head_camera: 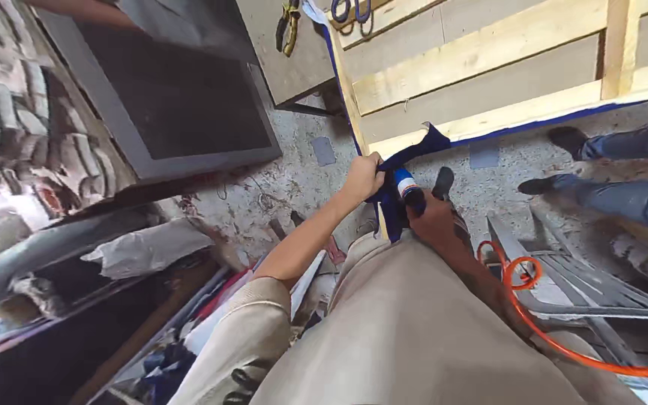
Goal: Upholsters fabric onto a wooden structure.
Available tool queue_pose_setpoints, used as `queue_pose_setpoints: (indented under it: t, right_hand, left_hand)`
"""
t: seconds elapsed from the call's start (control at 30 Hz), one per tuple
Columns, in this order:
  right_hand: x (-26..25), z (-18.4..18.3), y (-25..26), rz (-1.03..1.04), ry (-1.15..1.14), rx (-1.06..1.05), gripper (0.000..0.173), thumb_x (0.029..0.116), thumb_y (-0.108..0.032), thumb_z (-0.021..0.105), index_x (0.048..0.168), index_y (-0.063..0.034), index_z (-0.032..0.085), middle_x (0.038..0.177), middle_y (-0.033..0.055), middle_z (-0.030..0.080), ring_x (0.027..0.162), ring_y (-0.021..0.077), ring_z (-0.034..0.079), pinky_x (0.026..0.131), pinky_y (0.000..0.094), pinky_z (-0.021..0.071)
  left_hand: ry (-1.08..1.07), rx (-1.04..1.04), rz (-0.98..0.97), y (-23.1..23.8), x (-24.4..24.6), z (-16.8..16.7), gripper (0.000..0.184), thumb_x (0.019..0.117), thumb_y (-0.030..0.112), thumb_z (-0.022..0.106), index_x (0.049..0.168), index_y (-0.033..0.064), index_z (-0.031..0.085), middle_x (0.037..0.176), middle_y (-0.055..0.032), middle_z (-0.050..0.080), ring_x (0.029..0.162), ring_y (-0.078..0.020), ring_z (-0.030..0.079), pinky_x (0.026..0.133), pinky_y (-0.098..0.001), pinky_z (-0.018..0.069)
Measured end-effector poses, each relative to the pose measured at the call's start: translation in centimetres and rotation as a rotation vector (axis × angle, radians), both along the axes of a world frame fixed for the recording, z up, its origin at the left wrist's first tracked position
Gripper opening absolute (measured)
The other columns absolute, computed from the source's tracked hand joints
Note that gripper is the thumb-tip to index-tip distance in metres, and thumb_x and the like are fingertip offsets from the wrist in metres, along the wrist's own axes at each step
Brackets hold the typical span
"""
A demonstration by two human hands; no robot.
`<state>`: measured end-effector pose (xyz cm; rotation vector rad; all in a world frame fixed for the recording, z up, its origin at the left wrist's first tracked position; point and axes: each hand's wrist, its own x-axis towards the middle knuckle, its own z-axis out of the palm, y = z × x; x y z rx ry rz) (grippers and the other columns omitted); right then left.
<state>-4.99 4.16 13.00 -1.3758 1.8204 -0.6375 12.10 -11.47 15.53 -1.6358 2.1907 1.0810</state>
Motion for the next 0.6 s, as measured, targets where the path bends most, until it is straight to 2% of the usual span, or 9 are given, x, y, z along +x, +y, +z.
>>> queue_pose_setpoints:
  t: [0.1,0.2,0.3,0.37,0.47,0.6]
  right_hand:
    - [2.4,-0.5,-0.6,-0.1,-0.007,-0.002,0.045,0.0896,-0.031,0.072,0.12,0.0025,0.069,0.091,0.015,0.076,0.082,0.0293,0.076,0.073,0.0501,0.0615]
    - [4.4,-0.3,-0.9,-0.166,-0.01,0.02,0.047,0.0889,-0.029,0.074,0.121,0.0047,0.068,0.093,0.0153,0.077,0.086,0.0264,0.076,0.077,0.0474,0.0622]
    - [5.6,0.3,-1.2,-0.213,-0.001,0.093,0.039,0.0904,-0.03,0.073,0.117,-0.0013,0.071,0.091,0.0087,0.077,0.085,0.0173,0.076,0.078,0.0402,0.063]
    - [6.1,0.7,-1.7,-0.218,0.065,0.122,0.037,0.0895,-0.03,0.072,0.113,-0.0015,0.073,0.089,0.0091,0.077,0.083,0.0189,0.076,0.076,0.0413,0.0623]
    - [7.0,1.4,-1.6,-0.262,0.15,0.157,0.036,0.0872,-0.031,0.072,0.11,-0.003,0.073,0.087,0.0091,0.077,0.08,0.0218,0.076,0.073,0.0444,0.0621]
    - [6.1,2.3,-2.0,-0.405,0.178,0.112,0.037,0.089,-0.03,0.072,0.112,-0.0003,0.073,0.085,0.0121,0.076,0.078,0.0248,0.076,0.071,0.0465,0.0617]
  left_hand:
    - [0.043,0.032,0.002,0.0,0.7,-0.2,0.021,0.0946,0.018,0.063,0.097,-0.003,0.067,0.082,-0.018,0.07,0.081,-0.0339,0.072,0.077,-0.0548,0.0576]
    - [0.111,0.06,-0.009,-0.2,1.4,-0.9,0.02,0.0938,0.016,0.064,0.096,-0.0039,0.067,0.084,-0.0181,0.071,0.083,-0.0334,0.073,0.079,-0.0536,0.0585]
    - [0.124,0.157,-0.023,-0.9,1.8,-0.8,0.017,0.0929,0.014,0.067,0.098,-0.0029,0.067,0.085,-0.0175,0.07,0.084,-0.0326,0.072,0.078,-0.0535,0.0586]
    - [0.124,0.181,-0.063,-1.5,2.0,-0.9,0.016,0.0922,0.013,0.067,0.097,-0.0023,0.066,0.084,-0.0178,0.07,0.081,-0.0341,0.071,0.075,-0.055,0.0578]
    - [0.149,0.128,-0.094,-1.7,2.5,-1.3,0.016,0.0915,0.014,0.067,0.093,-0.0014,0.065,0.078,-0.016,0.069,0.075,-0.0325,0.071,0.07,-0.0541,0.0581]
    - [0.161,-0.042,-0.065,-1.9,2.4,-1.9,0.02,0.0895,0.02,0.07,0.087,-0.0001,0.067,0.071,-0.014,0.068,0.067,-0.0308,0.071,0.065,-0.0536,0.0582]
